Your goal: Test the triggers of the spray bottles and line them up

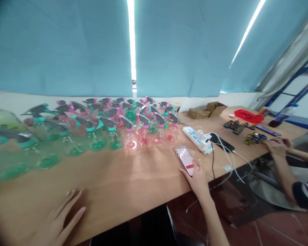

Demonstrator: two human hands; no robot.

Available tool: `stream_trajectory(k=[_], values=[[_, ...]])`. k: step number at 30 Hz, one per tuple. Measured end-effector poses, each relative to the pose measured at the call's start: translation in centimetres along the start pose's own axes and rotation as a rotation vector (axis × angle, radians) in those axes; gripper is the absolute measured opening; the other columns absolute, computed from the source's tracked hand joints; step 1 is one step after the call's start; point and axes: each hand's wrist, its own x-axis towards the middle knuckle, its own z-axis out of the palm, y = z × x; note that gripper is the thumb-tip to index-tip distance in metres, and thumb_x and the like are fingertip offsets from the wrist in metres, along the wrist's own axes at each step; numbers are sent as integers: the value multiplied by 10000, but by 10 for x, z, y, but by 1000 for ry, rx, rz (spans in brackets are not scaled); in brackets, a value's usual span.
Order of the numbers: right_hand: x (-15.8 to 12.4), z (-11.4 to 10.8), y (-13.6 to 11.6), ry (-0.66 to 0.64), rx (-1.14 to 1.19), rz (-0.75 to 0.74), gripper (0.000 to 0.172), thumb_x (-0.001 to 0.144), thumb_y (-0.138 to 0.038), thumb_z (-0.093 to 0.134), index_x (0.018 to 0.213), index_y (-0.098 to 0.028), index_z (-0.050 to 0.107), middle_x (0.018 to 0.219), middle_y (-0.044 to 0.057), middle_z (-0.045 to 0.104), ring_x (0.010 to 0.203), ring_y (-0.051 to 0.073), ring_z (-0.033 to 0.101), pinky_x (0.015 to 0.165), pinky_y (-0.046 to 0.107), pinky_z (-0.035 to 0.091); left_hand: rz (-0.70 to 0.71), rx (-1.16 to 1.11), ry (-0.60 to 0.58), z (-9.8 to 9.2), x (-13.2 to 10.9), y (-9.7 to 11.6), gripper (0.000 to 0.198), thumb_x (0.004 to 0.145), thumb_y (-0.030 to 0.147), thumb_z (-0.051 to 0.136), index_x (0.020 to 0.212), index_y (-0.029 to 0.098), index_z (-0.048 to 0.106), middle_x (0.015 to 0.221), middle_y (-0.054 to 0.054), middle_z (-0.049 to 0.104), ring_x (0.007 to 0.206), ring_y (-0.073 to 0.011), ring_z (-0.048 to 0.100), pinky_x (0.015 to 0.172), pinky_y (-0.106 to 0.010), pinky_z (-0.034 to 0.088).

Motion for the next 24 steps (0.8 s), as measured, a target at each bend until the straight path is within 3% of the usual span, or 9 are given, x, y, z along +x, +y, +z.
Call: stream_trajectory(k=[2,4,6,8,10,15,19,21,24], values=[[1,-1,-5,5,-19,-16,940,787,-835,311,1322,-88,507,1370,306,436,1211,461,464,906,629,398,-90,-25,37,-14,-2,3,487,885,342,367,1327,270,560,1420,-1,546,1289,-257,528,1037,-449,498],[2,-1,-15,4,1,-44,912,799,-826,301,1300,-99,528,1362,299,456,1211,470,467,913,652,384,-245,-126,105,-30,-4,6,466,890,402,383,1309,304,561,1391,10,575,1265,-266,549,1025,-435,509],[2,-1,-31,6,58,-82,874,803,-821,302,1253,-120,564,1342,283,483,1202,467,480,924,658,381,-351,-192,139,-46,-4,4,491,879,459,417,1292,240,567,1350,-50,607,1263,-317,543,1040,-497,477],[-1,1,-53,-36,144,-155,817,805,-811,332,1219,-154,587,1334,255,498,1195,447,498,940,629,398,-422,-225,170,-62,-2,-2,504,884,485,417,1272,199,566,1305,-79,634,1210,-303,589,1015,-471,498],[-9,4,-78,-86,253,-203,756,823,-780,364,1207,-170,591,1326,224,506,1185,415,519,957,589,421,-597,-475,307,-76,1,-13,470,828,485,536,1178,181,618,1230,-102,672,1116,-308,647,965,-453,530],[-37,16,-140,-332,510,-293,509,910,-588,434,1174,-186,602,1354,162,484,1215,354,526,996,547,446,-762,-469,577,-107,13,-68,384,807,418,584,1101,175,627,1138,-112,692,1074,-313,657,951,-466,529],[-50,26,-174,-433,624,-378,374,941,-446,448,1165,-201,620,1368,139,483,1247,337,518,1011,516,468,-866,-410,815,-133,25,-124,469,821,311,621,1255,169,512,1269,-136,597,1181,-300,583,1014,-483,472],[-52,30,-186,-452,652,-406,349,947,-408,448,1174,-212,624,1380,127,486,1257,334,514,1012,506,478,-887,-402,847,-145,33,-146,496,847,301,650,1292,152,488,1289,-144,566,1168,-300,576,968,-498,492],[-55,36,-201,-487,658,-453,334,931,-411,488,1161,-226,643,1394,114,484,1266,341,506,998,517,490,-839,-400,803,-157,45,-169,367,920,314,589,1252,164,542,1270,-108,571,1078,-251,604,887,-467,527]])
